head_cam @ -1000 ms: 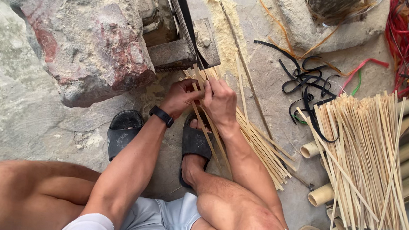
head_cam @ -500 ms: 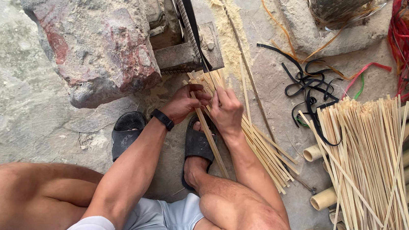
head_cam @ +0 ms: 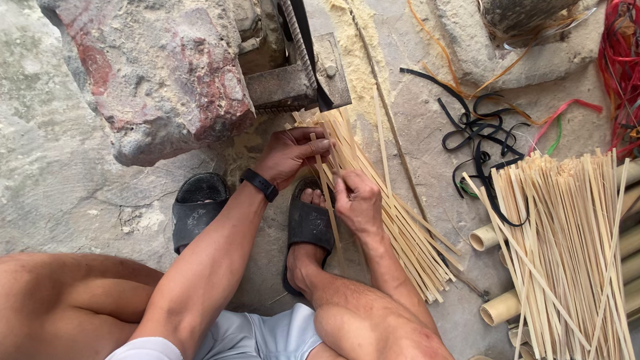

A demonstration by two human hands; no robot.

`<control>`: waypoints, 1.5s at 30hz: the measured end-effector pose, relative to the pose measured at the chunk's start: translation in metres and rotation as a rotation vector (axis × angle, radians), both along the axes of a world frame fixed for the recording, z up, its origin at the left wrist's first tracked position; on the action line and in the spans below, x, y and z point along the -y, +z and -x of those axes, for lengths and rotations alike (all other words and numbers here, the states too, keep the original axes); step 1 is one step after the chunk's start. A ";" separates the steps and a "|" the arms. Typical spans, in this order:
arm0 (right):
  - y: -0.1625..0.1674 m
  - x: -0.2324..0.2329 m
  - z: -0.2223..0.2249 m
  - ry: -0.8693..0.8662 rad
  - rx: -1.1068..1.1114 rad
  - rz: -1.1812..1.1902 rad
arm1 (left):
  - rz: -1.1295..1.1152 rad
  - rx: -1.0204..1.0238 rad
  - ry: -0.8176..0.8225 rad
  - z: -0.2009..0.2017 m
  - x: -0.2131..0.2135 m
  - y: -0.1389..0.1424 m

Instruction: The person sits on the ground and pulls bamboo strips by hand through a fixed blade mounted on a stone block, splitting them into thinner slats. They gather the split slats, tap them square on the ground, and bundle a stack together with a rubber band.

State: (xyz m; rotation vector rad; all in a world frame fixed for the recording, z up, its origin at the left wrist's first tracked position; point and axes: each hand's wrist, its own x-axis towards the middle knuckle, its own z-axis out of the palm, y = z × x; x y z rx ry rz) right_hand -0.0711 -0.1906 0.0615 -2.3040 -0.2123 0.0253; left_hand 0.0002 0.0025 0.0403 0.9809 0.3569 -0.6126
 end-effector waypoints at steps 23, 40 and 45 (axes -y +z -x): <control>0.013 -0.006 -0.005 -0.052 0.184 0.188 | 0.156 -0.011 0.049 -0.001 0.015 -0.019; -0.006 0.052 -0.012 -0.099 -0.154 0.283 | -0.224 -0.247 -0.092 0.017 0.006 -0.031; -0.028 0.086 0.036 -0.083 -0.394 0.616 | -0.269 -0.281 -0.135 0.029 0.017 -0.033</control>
